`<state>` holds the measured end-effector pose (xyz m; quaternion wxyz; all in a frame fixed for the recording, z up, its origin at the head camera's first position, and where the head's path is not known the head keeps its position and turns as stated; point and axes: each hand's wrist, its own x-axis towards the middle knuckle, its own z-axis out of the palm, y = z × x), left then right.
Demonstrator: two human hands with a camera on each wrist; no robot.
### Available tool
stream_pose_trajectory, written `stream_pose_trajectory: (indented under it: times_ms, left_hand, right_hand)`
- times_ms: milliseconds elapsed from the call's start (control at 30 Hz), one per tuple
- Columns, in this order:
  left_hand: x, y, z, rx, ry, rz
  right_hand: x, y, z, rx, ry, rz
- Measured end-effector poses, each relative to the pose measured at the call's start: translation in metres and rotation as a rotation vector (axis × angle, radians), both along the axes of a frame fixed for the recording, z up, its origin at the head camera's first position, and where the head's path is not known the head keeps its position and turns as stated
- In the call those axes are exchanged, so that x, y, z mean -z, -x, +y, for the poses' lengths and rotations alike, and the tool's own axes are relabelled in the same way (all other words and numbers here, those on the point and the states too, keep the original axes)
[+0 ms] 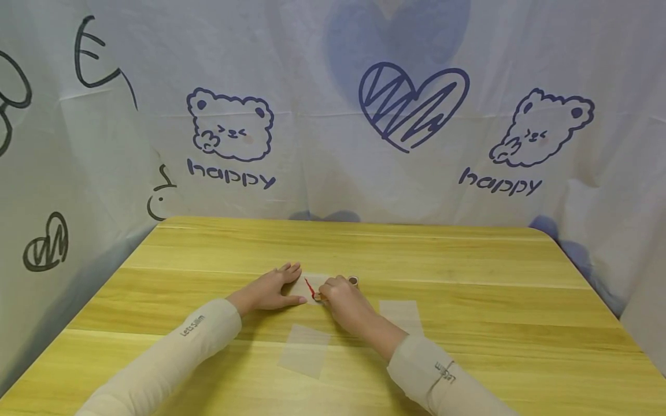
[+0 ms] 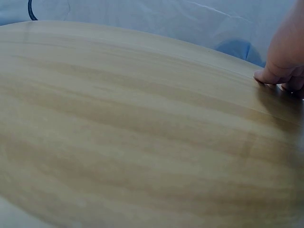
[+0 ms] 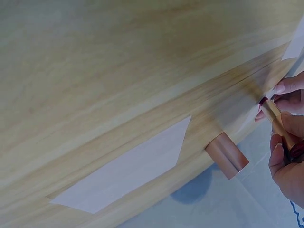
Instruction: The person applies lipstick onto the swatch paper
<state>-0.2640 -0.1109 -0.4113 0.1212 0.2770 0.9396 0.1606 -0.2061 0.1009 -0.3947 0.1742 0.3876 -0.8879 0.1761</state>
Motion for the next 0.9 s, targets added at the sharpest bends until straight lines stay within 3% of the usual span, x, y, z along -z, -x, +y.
stream_pose_trajectory:
  times_ms: [900]
  left_hand:
    - [-0.0009, -0.0028, -0.0009, -0.004, 0.005, -0.004]
  right_hand:
    - [-0.0035, -0.0083, 0.0061, -0.023, 0.026, -0.017]
